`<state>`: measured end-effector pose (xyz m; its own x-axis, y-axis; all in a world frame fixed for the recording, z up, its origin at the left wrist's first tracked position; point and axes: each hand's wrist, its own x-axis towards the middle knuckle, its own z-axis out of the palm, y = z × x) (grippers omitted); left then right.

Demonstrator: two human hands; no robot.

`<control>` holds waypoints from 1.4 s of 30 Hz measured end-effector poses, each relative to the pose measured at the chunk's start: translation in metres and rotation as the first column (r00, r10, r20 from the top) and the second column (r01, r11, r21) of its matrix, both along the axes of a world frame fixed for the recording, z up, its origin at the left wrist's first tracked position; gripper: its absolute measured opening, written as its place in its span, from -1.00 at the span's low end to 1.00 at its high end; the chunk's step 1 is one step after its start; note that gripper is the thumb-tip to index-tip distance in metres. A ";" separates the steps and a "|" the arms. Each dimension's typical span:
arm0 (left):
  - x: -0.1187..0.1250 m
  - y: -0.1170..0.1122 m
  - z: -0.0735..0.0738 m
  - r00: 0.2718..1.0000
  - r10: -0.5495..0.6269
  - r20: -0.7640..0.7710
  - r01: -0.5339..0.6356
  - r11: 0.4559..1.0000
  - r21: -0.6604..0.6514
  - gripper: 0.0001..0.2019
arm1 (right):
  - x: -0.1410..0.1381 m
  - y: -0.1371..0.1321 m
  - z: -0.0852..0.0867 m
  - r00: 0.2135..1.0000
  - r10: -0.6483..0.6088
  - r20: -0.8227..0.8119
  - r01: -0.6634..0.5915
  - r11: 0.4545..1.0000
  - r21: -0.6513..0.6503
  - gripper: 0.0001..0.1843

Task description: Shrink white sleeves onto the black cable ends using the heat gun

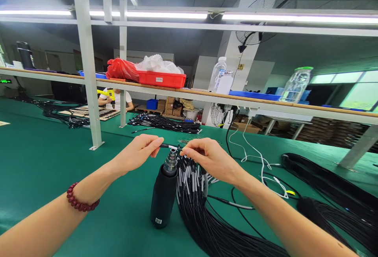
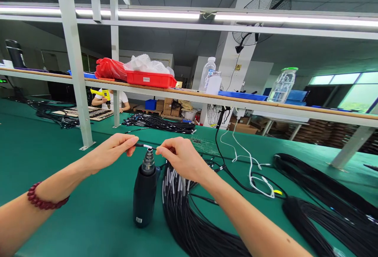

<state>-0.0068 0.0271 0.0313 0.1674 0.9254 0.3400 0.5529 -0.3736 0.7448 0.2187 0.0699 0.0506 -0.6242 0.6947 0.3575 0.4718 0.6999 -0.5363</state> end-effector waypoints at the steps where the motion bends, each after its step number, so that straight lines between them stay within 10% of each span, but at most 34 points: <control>1: 0.000 0.000 0.000 1.000 0.001 -0.002 -0.001 1.000 0.004 -0.48 | 0.001 0.000 0.000 1.000 0.004 0.015 -0.004 1.000 0.002 -0.63; 17: 0.000 0.007 -0.006 0.998 0.048 0.030 -0.049 0.998 0.030 -0.73 | -0.007 0.005 -0.003 0.995 -0.071 -0.069 0.076 0.994 0.076 -0.77; 42: 0.002 -0.001 -0.004 1.000 -0.010 0.003 0.010 0.997 0.071 -0.53 | -0.002 0.000 -0.001 0.999 -0.039 -0.030 0.040 0.999 0.030 -0.63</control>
